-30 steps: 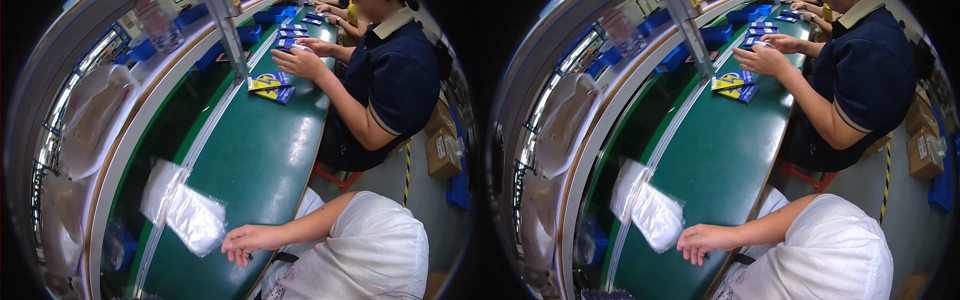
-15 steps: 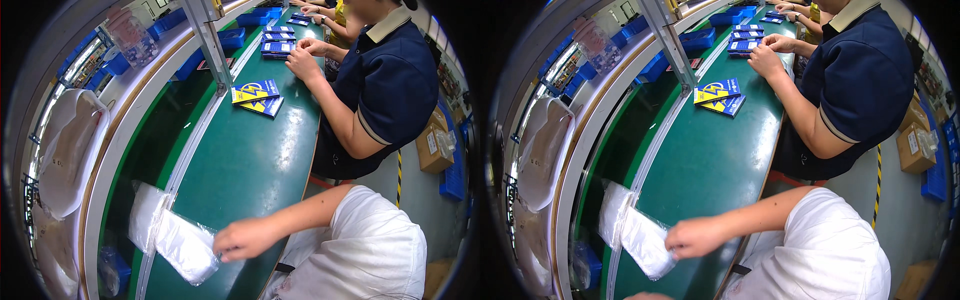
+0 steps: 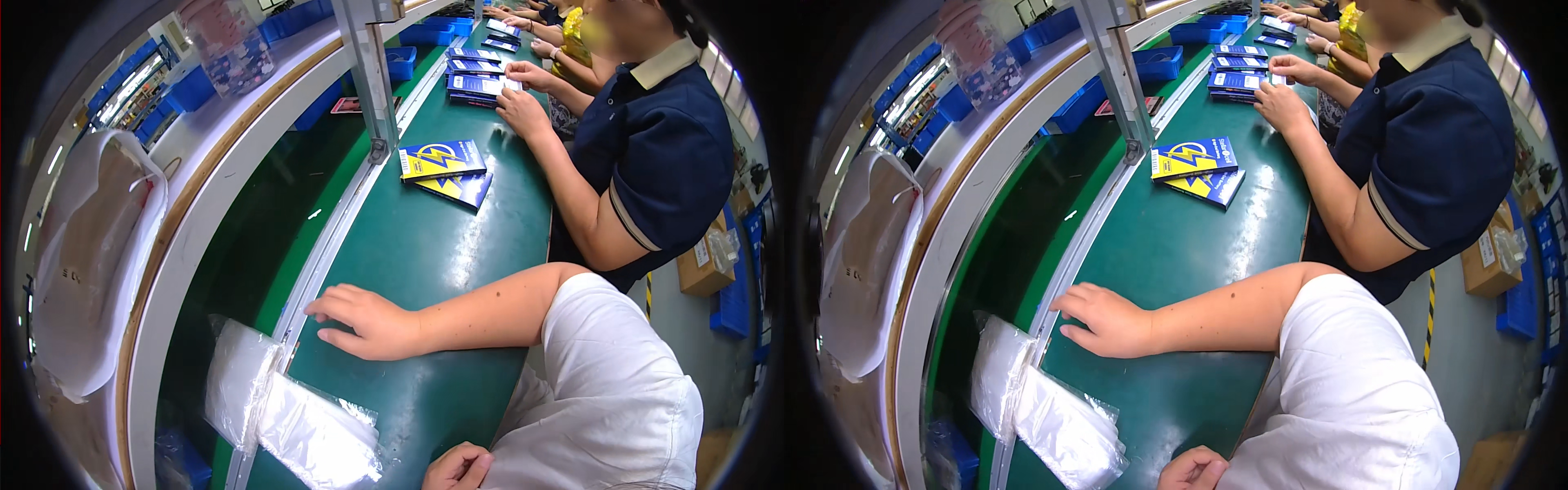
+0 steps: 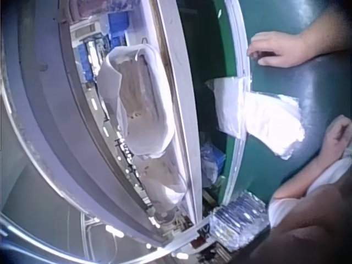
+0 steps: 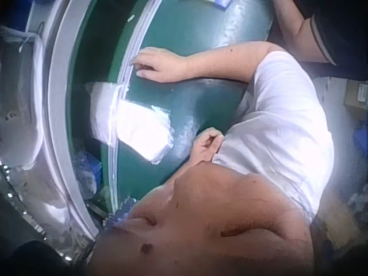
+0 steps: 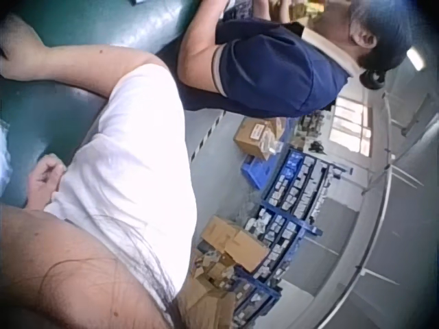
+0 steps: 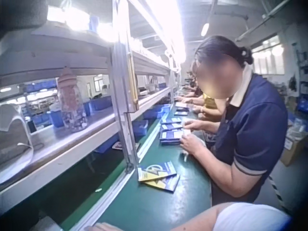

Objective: The person repeatedly picks up small blue and yellow boxes labeled 'Stellar Cell' and places them into clear plastic bags. The person then places the packaged items into a larger clear plastic bag on the table. The task is performed in a repetitive, one-at-a-time manner on a green workbench.

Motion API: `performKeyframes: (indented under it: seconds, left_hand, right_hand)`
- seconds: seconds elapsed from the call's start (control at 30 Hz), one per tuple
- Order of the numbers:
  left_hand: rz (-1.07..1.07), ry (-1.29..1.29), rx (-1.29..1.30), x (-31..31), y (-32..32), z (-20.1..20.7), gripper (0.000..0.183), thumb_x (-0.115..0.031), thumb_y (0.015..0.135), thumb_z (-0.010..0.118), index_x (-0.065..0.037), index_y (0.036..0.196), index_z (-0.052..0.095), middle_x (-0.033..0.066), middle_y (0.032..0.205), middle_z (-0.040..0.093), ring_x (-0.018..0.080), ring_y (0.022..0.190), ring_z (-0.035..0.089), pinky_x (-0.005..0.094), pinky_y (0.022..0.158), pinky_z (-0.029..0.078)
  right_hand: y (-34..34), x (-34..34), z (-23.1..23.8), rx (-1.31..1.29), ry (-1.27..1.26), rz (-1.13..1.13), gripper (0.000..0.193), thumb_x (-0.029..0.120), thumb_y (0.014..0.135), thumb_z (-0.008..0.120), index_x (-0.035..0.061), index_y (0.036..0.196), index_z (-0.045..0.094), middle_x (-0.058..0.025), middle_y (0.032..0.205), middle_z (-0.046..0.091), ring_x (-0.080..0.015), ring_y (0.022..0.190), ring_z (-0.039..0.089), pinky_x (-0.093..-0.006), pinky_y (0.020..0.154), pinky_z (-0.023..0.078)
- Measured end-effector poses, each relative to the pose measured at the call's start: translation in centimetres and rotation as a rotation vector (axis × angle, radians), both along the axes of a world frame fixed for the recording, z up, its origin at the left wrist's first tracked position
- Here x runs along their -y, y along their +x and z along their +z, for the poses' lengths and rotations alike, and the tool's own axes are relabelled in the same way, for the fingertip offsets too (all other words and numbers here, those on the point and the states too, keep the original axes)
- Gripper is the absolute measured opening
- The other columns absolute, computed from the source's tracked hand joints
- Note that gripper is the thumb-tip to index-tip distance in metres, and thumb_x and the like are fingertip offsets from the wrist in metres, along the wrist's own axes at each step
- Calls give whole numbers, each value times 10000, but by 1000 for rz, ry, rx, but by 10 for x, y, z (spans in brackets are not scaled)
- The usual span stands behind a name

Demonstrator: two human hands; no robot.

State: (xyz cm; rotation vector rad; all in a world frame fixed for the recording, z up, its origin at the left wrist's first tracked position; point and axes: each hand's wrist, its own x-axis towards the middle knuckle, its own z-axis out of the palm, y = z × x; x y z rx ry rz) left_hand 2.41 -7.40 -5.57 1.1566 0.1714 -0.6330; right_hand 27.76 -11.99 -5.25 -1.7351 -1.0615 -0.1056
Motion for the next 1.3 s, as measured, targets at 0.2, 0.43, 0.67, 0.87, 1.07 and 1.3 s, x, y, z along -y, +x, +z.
performKeyframes:
  seconds: [0.2, 0.43, 0.67, 0.87, 1.07, 1.3]
  left_hand:
    - [-37, 264, 408, 5, 12, 15, 88, -95, 949, 555, -25, 903, 581, 17, 800, 520, 93, 675, 503, 236, 611, 417]
    - [-78, 298, 425, 15, 14, 21, 105, -121, 941, 568, -20, 941, 596, 14, 754, 536, 93, 572, 507, 229, 515, 415]
    - [-93, -16, -33, 3, 26, 30, 189, -220, 967, 550, -59, 1054, 595, -11, 769, 576, 38, 597, 532, 172, 519, 430]
    - [-110, -41, 9, 4, 24, 23, 212, -214, 967, 549, -44, 1090, 583, 3, 801, 584, 55, 638, 552, 180, 558, 455]
    - [-62, -109, 27, 6, 22, 17, 211, -197, 966, 548, -35, 1097, 583, 17, 839, 587, 66, 647, 557, 195, 574, 471]
    - [-62, 333, 570, 18, 14, 7, 199, -195, 968, 536, -37, 1077, 591, 26, 825, 579, 76, 570, 525, 208, 530, 445]
  right_hand:
    - [10, 11, 7, 125, -84, -174, 371, 177, 813, 648, 40, 1142, 547, -144, 1087, 509, -326, 1044, 473, -434, 909, 375]
    - [31, 17, 16, 284, -113, -442, 418, 184, 818, 655, 50, 1190, 518, -170, 1174, 474, -357, 1145, 438, -455, 972, 363]
    - [47, 25, 6, 256, -140, -615, 451, 207, 792, 672, 17, 1175, 528, -196, 1172, 480, -361, 1153, 438, -471, 952, 363]
    - [41, 23, -3, 170, -383, -484, 407, 255, 816, 649, 24, 1138, 555, -188, 1127, 515, -348, 1157, 448, -487, 1002, 305]
    - [42, 28, 5, 95, -287, -465, 340, 234, 839, 623, 28, 1106, 579, -159, 1059, 561, -325, 1082, 507, -453, 972, 346]
    - [43, 29, 4, 152, -205, -407, 293, 205, 871, 603, 27, 1104, 586, -125, 969, 604, -297, 941, 577, -397, 875, 433]
